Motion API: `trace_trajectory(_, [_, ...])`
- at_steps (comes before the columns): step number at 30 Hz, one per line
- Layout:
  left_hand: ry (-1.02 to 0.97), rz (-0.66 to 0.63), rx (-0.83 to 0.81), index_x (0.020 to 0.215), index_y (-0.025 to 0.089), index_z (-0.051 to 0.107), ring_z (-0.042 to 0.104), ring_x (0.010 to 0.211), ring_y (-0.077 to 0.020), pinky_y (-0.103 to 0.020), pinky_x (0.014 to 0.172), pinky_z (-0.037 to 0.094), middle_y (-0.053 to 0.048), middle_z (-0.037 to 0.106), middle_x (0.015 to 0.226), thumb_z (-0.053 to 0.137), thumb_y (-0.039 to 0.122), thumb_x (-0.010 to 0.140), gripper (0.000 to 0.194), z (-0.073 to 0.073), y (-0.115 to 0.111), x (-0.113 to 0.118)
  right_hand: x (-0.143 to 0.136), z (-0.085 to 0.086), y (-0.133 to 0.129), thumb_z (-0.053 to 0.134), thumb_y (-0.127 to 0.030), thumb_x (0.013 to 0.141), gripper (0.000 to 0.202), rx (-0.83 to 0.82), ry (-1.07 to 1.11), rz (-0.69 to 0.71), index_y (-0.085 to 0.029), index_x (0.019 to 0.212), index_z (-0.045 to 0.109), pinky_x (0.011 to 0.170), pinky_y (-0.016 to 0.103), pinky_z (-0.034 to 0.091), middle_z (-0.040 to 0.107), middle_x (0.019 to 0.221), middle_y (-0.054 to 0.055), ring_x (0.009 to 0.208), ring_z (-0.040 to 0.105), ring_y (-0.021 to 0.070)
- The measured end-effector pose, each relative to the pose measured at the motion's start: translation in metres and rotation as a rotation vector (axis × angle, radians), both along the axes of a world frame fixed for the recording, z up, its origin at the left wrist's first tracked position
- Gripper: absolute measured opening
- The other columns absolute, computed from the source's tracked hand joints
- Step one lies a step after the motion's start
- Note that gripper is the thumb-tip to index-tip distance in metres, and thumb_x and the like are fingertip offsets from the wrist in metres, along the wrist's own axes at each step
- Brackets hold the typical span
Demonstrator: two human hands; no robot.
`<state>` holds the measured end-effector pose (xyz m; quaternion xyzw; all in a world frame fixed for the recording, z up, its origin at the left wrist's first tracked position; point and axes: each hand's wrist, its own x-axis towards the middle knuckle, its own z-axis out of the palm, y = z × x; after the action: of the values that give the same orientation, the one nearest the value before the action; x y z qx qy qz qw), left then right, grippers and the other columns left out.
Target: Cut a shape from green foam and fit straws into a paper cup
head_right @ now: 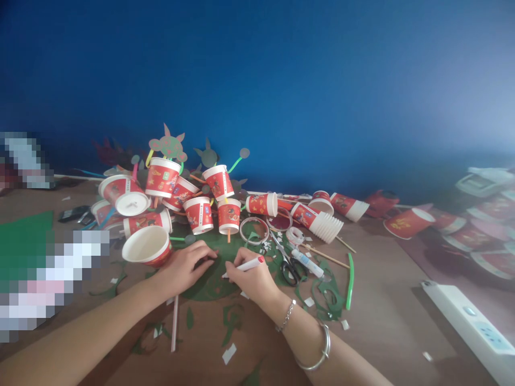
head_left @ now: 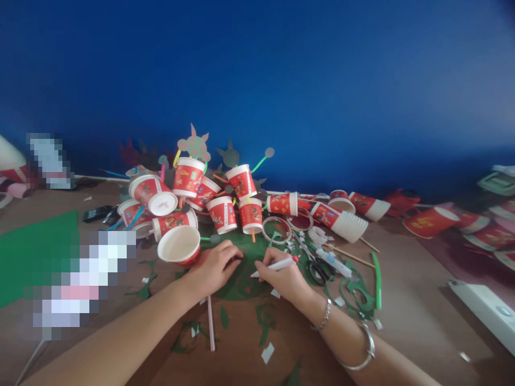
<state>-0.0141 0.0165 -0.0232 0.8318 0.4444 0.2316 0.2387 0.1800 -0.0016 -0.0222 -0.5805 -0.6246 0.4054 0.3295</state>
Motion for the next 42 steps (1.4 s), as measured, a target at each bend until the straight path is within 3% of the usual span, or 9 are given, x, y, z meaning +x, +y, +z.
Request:
trace_trajectory(8, [-0.009,-0.002,0.004,0.092,0.020,0.060,0.062,0.083,-0.0167,-0.026,0.072,0.048,-0.004,0.061,0.093,0.048,0.020,0.087,0.013,-0.0007,0.0003,0.0000,0.0000,-0.0003,0.0000,0.058,-0.026,0.072,0.024,-0.012,0.013,-0.007,-0.021,0.055,0.043,0.041,0.019,0.036,0.058,0.045,-0.003,0.044,0.054,0.0116])
trace_trajectory(15, [0.000,-0.010,0.011,0.094,0.021,0.060,0.062,0.084,-0.0168,-0.026,0.072,0.048,-0.004,0.061,0.094,0.048,0.018,0.087,0.014,0.0002,-0.0005,-0.0007,0.0053,-0.0050,0.0053,0.056,-0.033,0.078,0.028,-0.011,0.302,-0.100,-0.021,0.058,0.040,0.041,0.019,0.035,0.052,0.041,-0.006,0.038,0.046,0.0091])
trace_trajectory(18, [-0.009,-0.014,0.013,0.094,0.021,0.059,0.062,0.085,-0.0168,-0.026,0.073,0.048,-0.004,0.061,0.094,0.048,0.018,0.087,0.014,0.0000,-0.0001,-0.0008,0.0043,-0.0036,0.0055,0.059,-0.029,0.075,0.024,0.022,0.257,-0.074,-0.021,0.060,0.042,0.040,0.019,0.032,0.050,0.043,-0.007,0.038,0.043,0.0083])
trace_trajectory(23, [-0.001,-0.013,0.011,0.093,0.020,0.059,0.062,0.081,-0.0163,-0.026,0.073,0.048,-0.004,0.060,0.093,0.048,0.018,0.087,0.013,-0.0002,0.0002,-0.0005,0.0001,-0.0012,0.0048,0.058,-0.028,0.075,0.025,0.000,0.113,-0.001,-0.021,0.056,0.043,0.042,0.020,0.036,0.055,0.043,-0.004,0.042,0.052,0.0110])
trace_trajectory(42, [-0.002,-0.001,0.004,0.092,0.020,0.060,0.063,0.082,-0.0169,-0.026,0.071,0.048,-0.004,0.061,0.093,0.049,0.019,0.086,0.013,0.0002,0.0002,-0.0002,-0.0010,-0.0013,0.0045,0.059,-0.028,0.072,0.024,0.010,-0.037,0.019,-0.021,0.055,0.043,0.042,0.019,0.035,0.057,0.045,-0.005,0.044,0.052,0.0109])
